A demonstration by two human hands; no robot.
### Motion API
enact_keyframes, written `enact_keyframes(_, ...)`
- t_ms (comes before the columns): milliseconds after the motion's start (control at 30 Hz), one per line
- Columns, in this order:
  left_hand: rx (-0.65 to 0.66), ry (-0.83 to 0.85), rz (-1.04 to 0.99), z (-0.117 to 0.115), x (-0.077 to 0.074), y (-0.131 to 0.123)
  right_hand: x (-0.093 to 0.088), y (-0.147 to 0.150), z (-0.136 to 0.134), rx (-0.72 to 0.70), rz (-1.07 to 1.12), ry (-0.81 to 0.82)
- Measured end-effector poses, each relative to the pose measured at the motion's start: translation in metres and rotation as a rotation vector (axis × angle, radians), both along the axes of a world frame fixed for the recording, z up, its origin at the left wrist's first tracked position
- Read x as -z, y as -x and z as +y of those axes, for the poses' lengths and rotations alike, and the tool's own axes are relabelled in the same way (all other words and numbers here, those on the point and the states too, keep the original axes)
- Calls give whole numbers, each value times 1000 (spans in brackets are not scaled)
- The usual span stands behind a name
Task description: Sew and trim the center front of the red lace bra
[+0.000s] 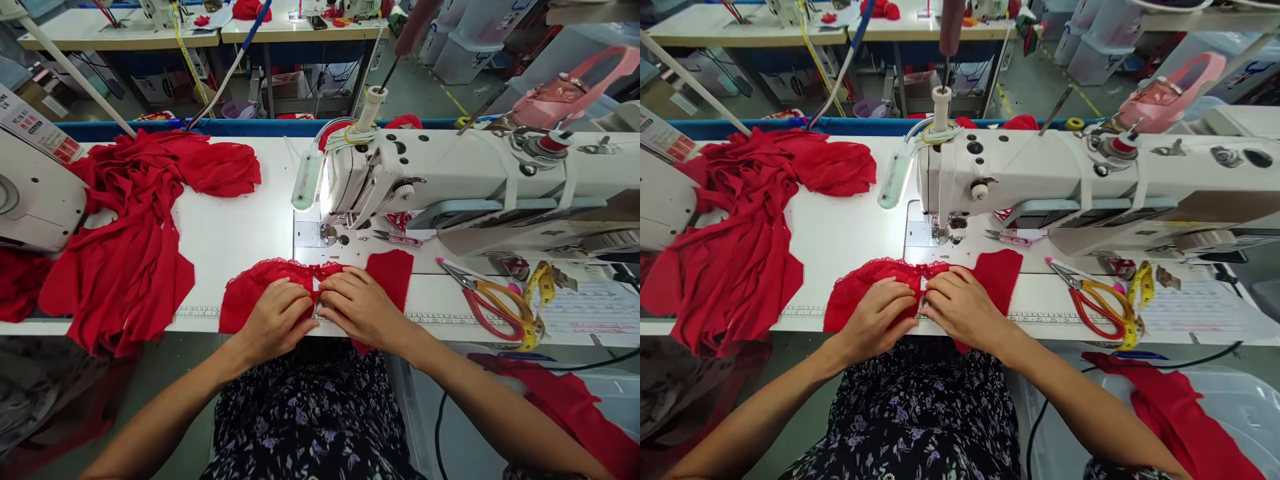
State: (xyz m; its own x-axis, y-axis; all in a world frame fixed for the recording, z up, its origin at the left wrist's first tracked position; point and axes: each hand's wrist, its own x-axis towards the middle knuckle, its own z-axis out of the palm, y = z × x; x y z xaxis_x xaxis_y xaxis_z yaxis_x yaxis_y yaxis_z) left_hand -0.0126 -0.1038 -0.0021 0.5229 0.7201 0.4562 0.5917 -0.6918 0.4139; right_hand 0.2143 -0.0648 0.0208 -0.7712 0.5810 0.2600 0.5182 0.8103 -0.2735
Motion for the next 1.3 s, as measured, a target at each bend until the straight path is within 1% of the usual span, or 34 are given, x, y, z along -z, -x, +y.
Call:
enact_keyframes(67, 53, 95, 62, 1, 4, 5, 7, -2, 1, -11, -30, -26)
enact_keyframes(167, 103, 213, 74, 11, 4, 17, 16, -7, 2, -30, -22, -45)
enact_keyframes(300, 165, 262, 71, 25, 0, 26, 16, -8, 1, -20, -24, -1)
enact_keyframes(433, 153, 195, 69, 32, 4, 23, 13, -5, 2, -68, -32, 3)
enact_keyframes(533, 104, 115, 126, 33, 8, 17, 15, -4, 4, -96, -35, -10)
enact_keyframes(667, 62, 0, 240, 35, 11, 12, 17, -4, 4, -97, -35, -29)
enact_keyframes(800, 59, -51, 241, 38, 13, 10, 17, -4, 4, -95, -24, -32)
enact_keyframes(900, 61, -76, 237, 41, 13, 9, 18, -4, 5, -96, -17, -35)
enact_keyframes(1067, 58, -200, 326, 45, 12, 3, 19, -4, 5, -91, -7, -47)
enact_keyframes(1167, 46, -217, 358, 45, 12, 2, 20, -3, 4, -79, 1, -63)
enact_keyframes(1300, 21, -229, 341, 46, 9, 2, 20, -2, 3, -69, -6, -88)
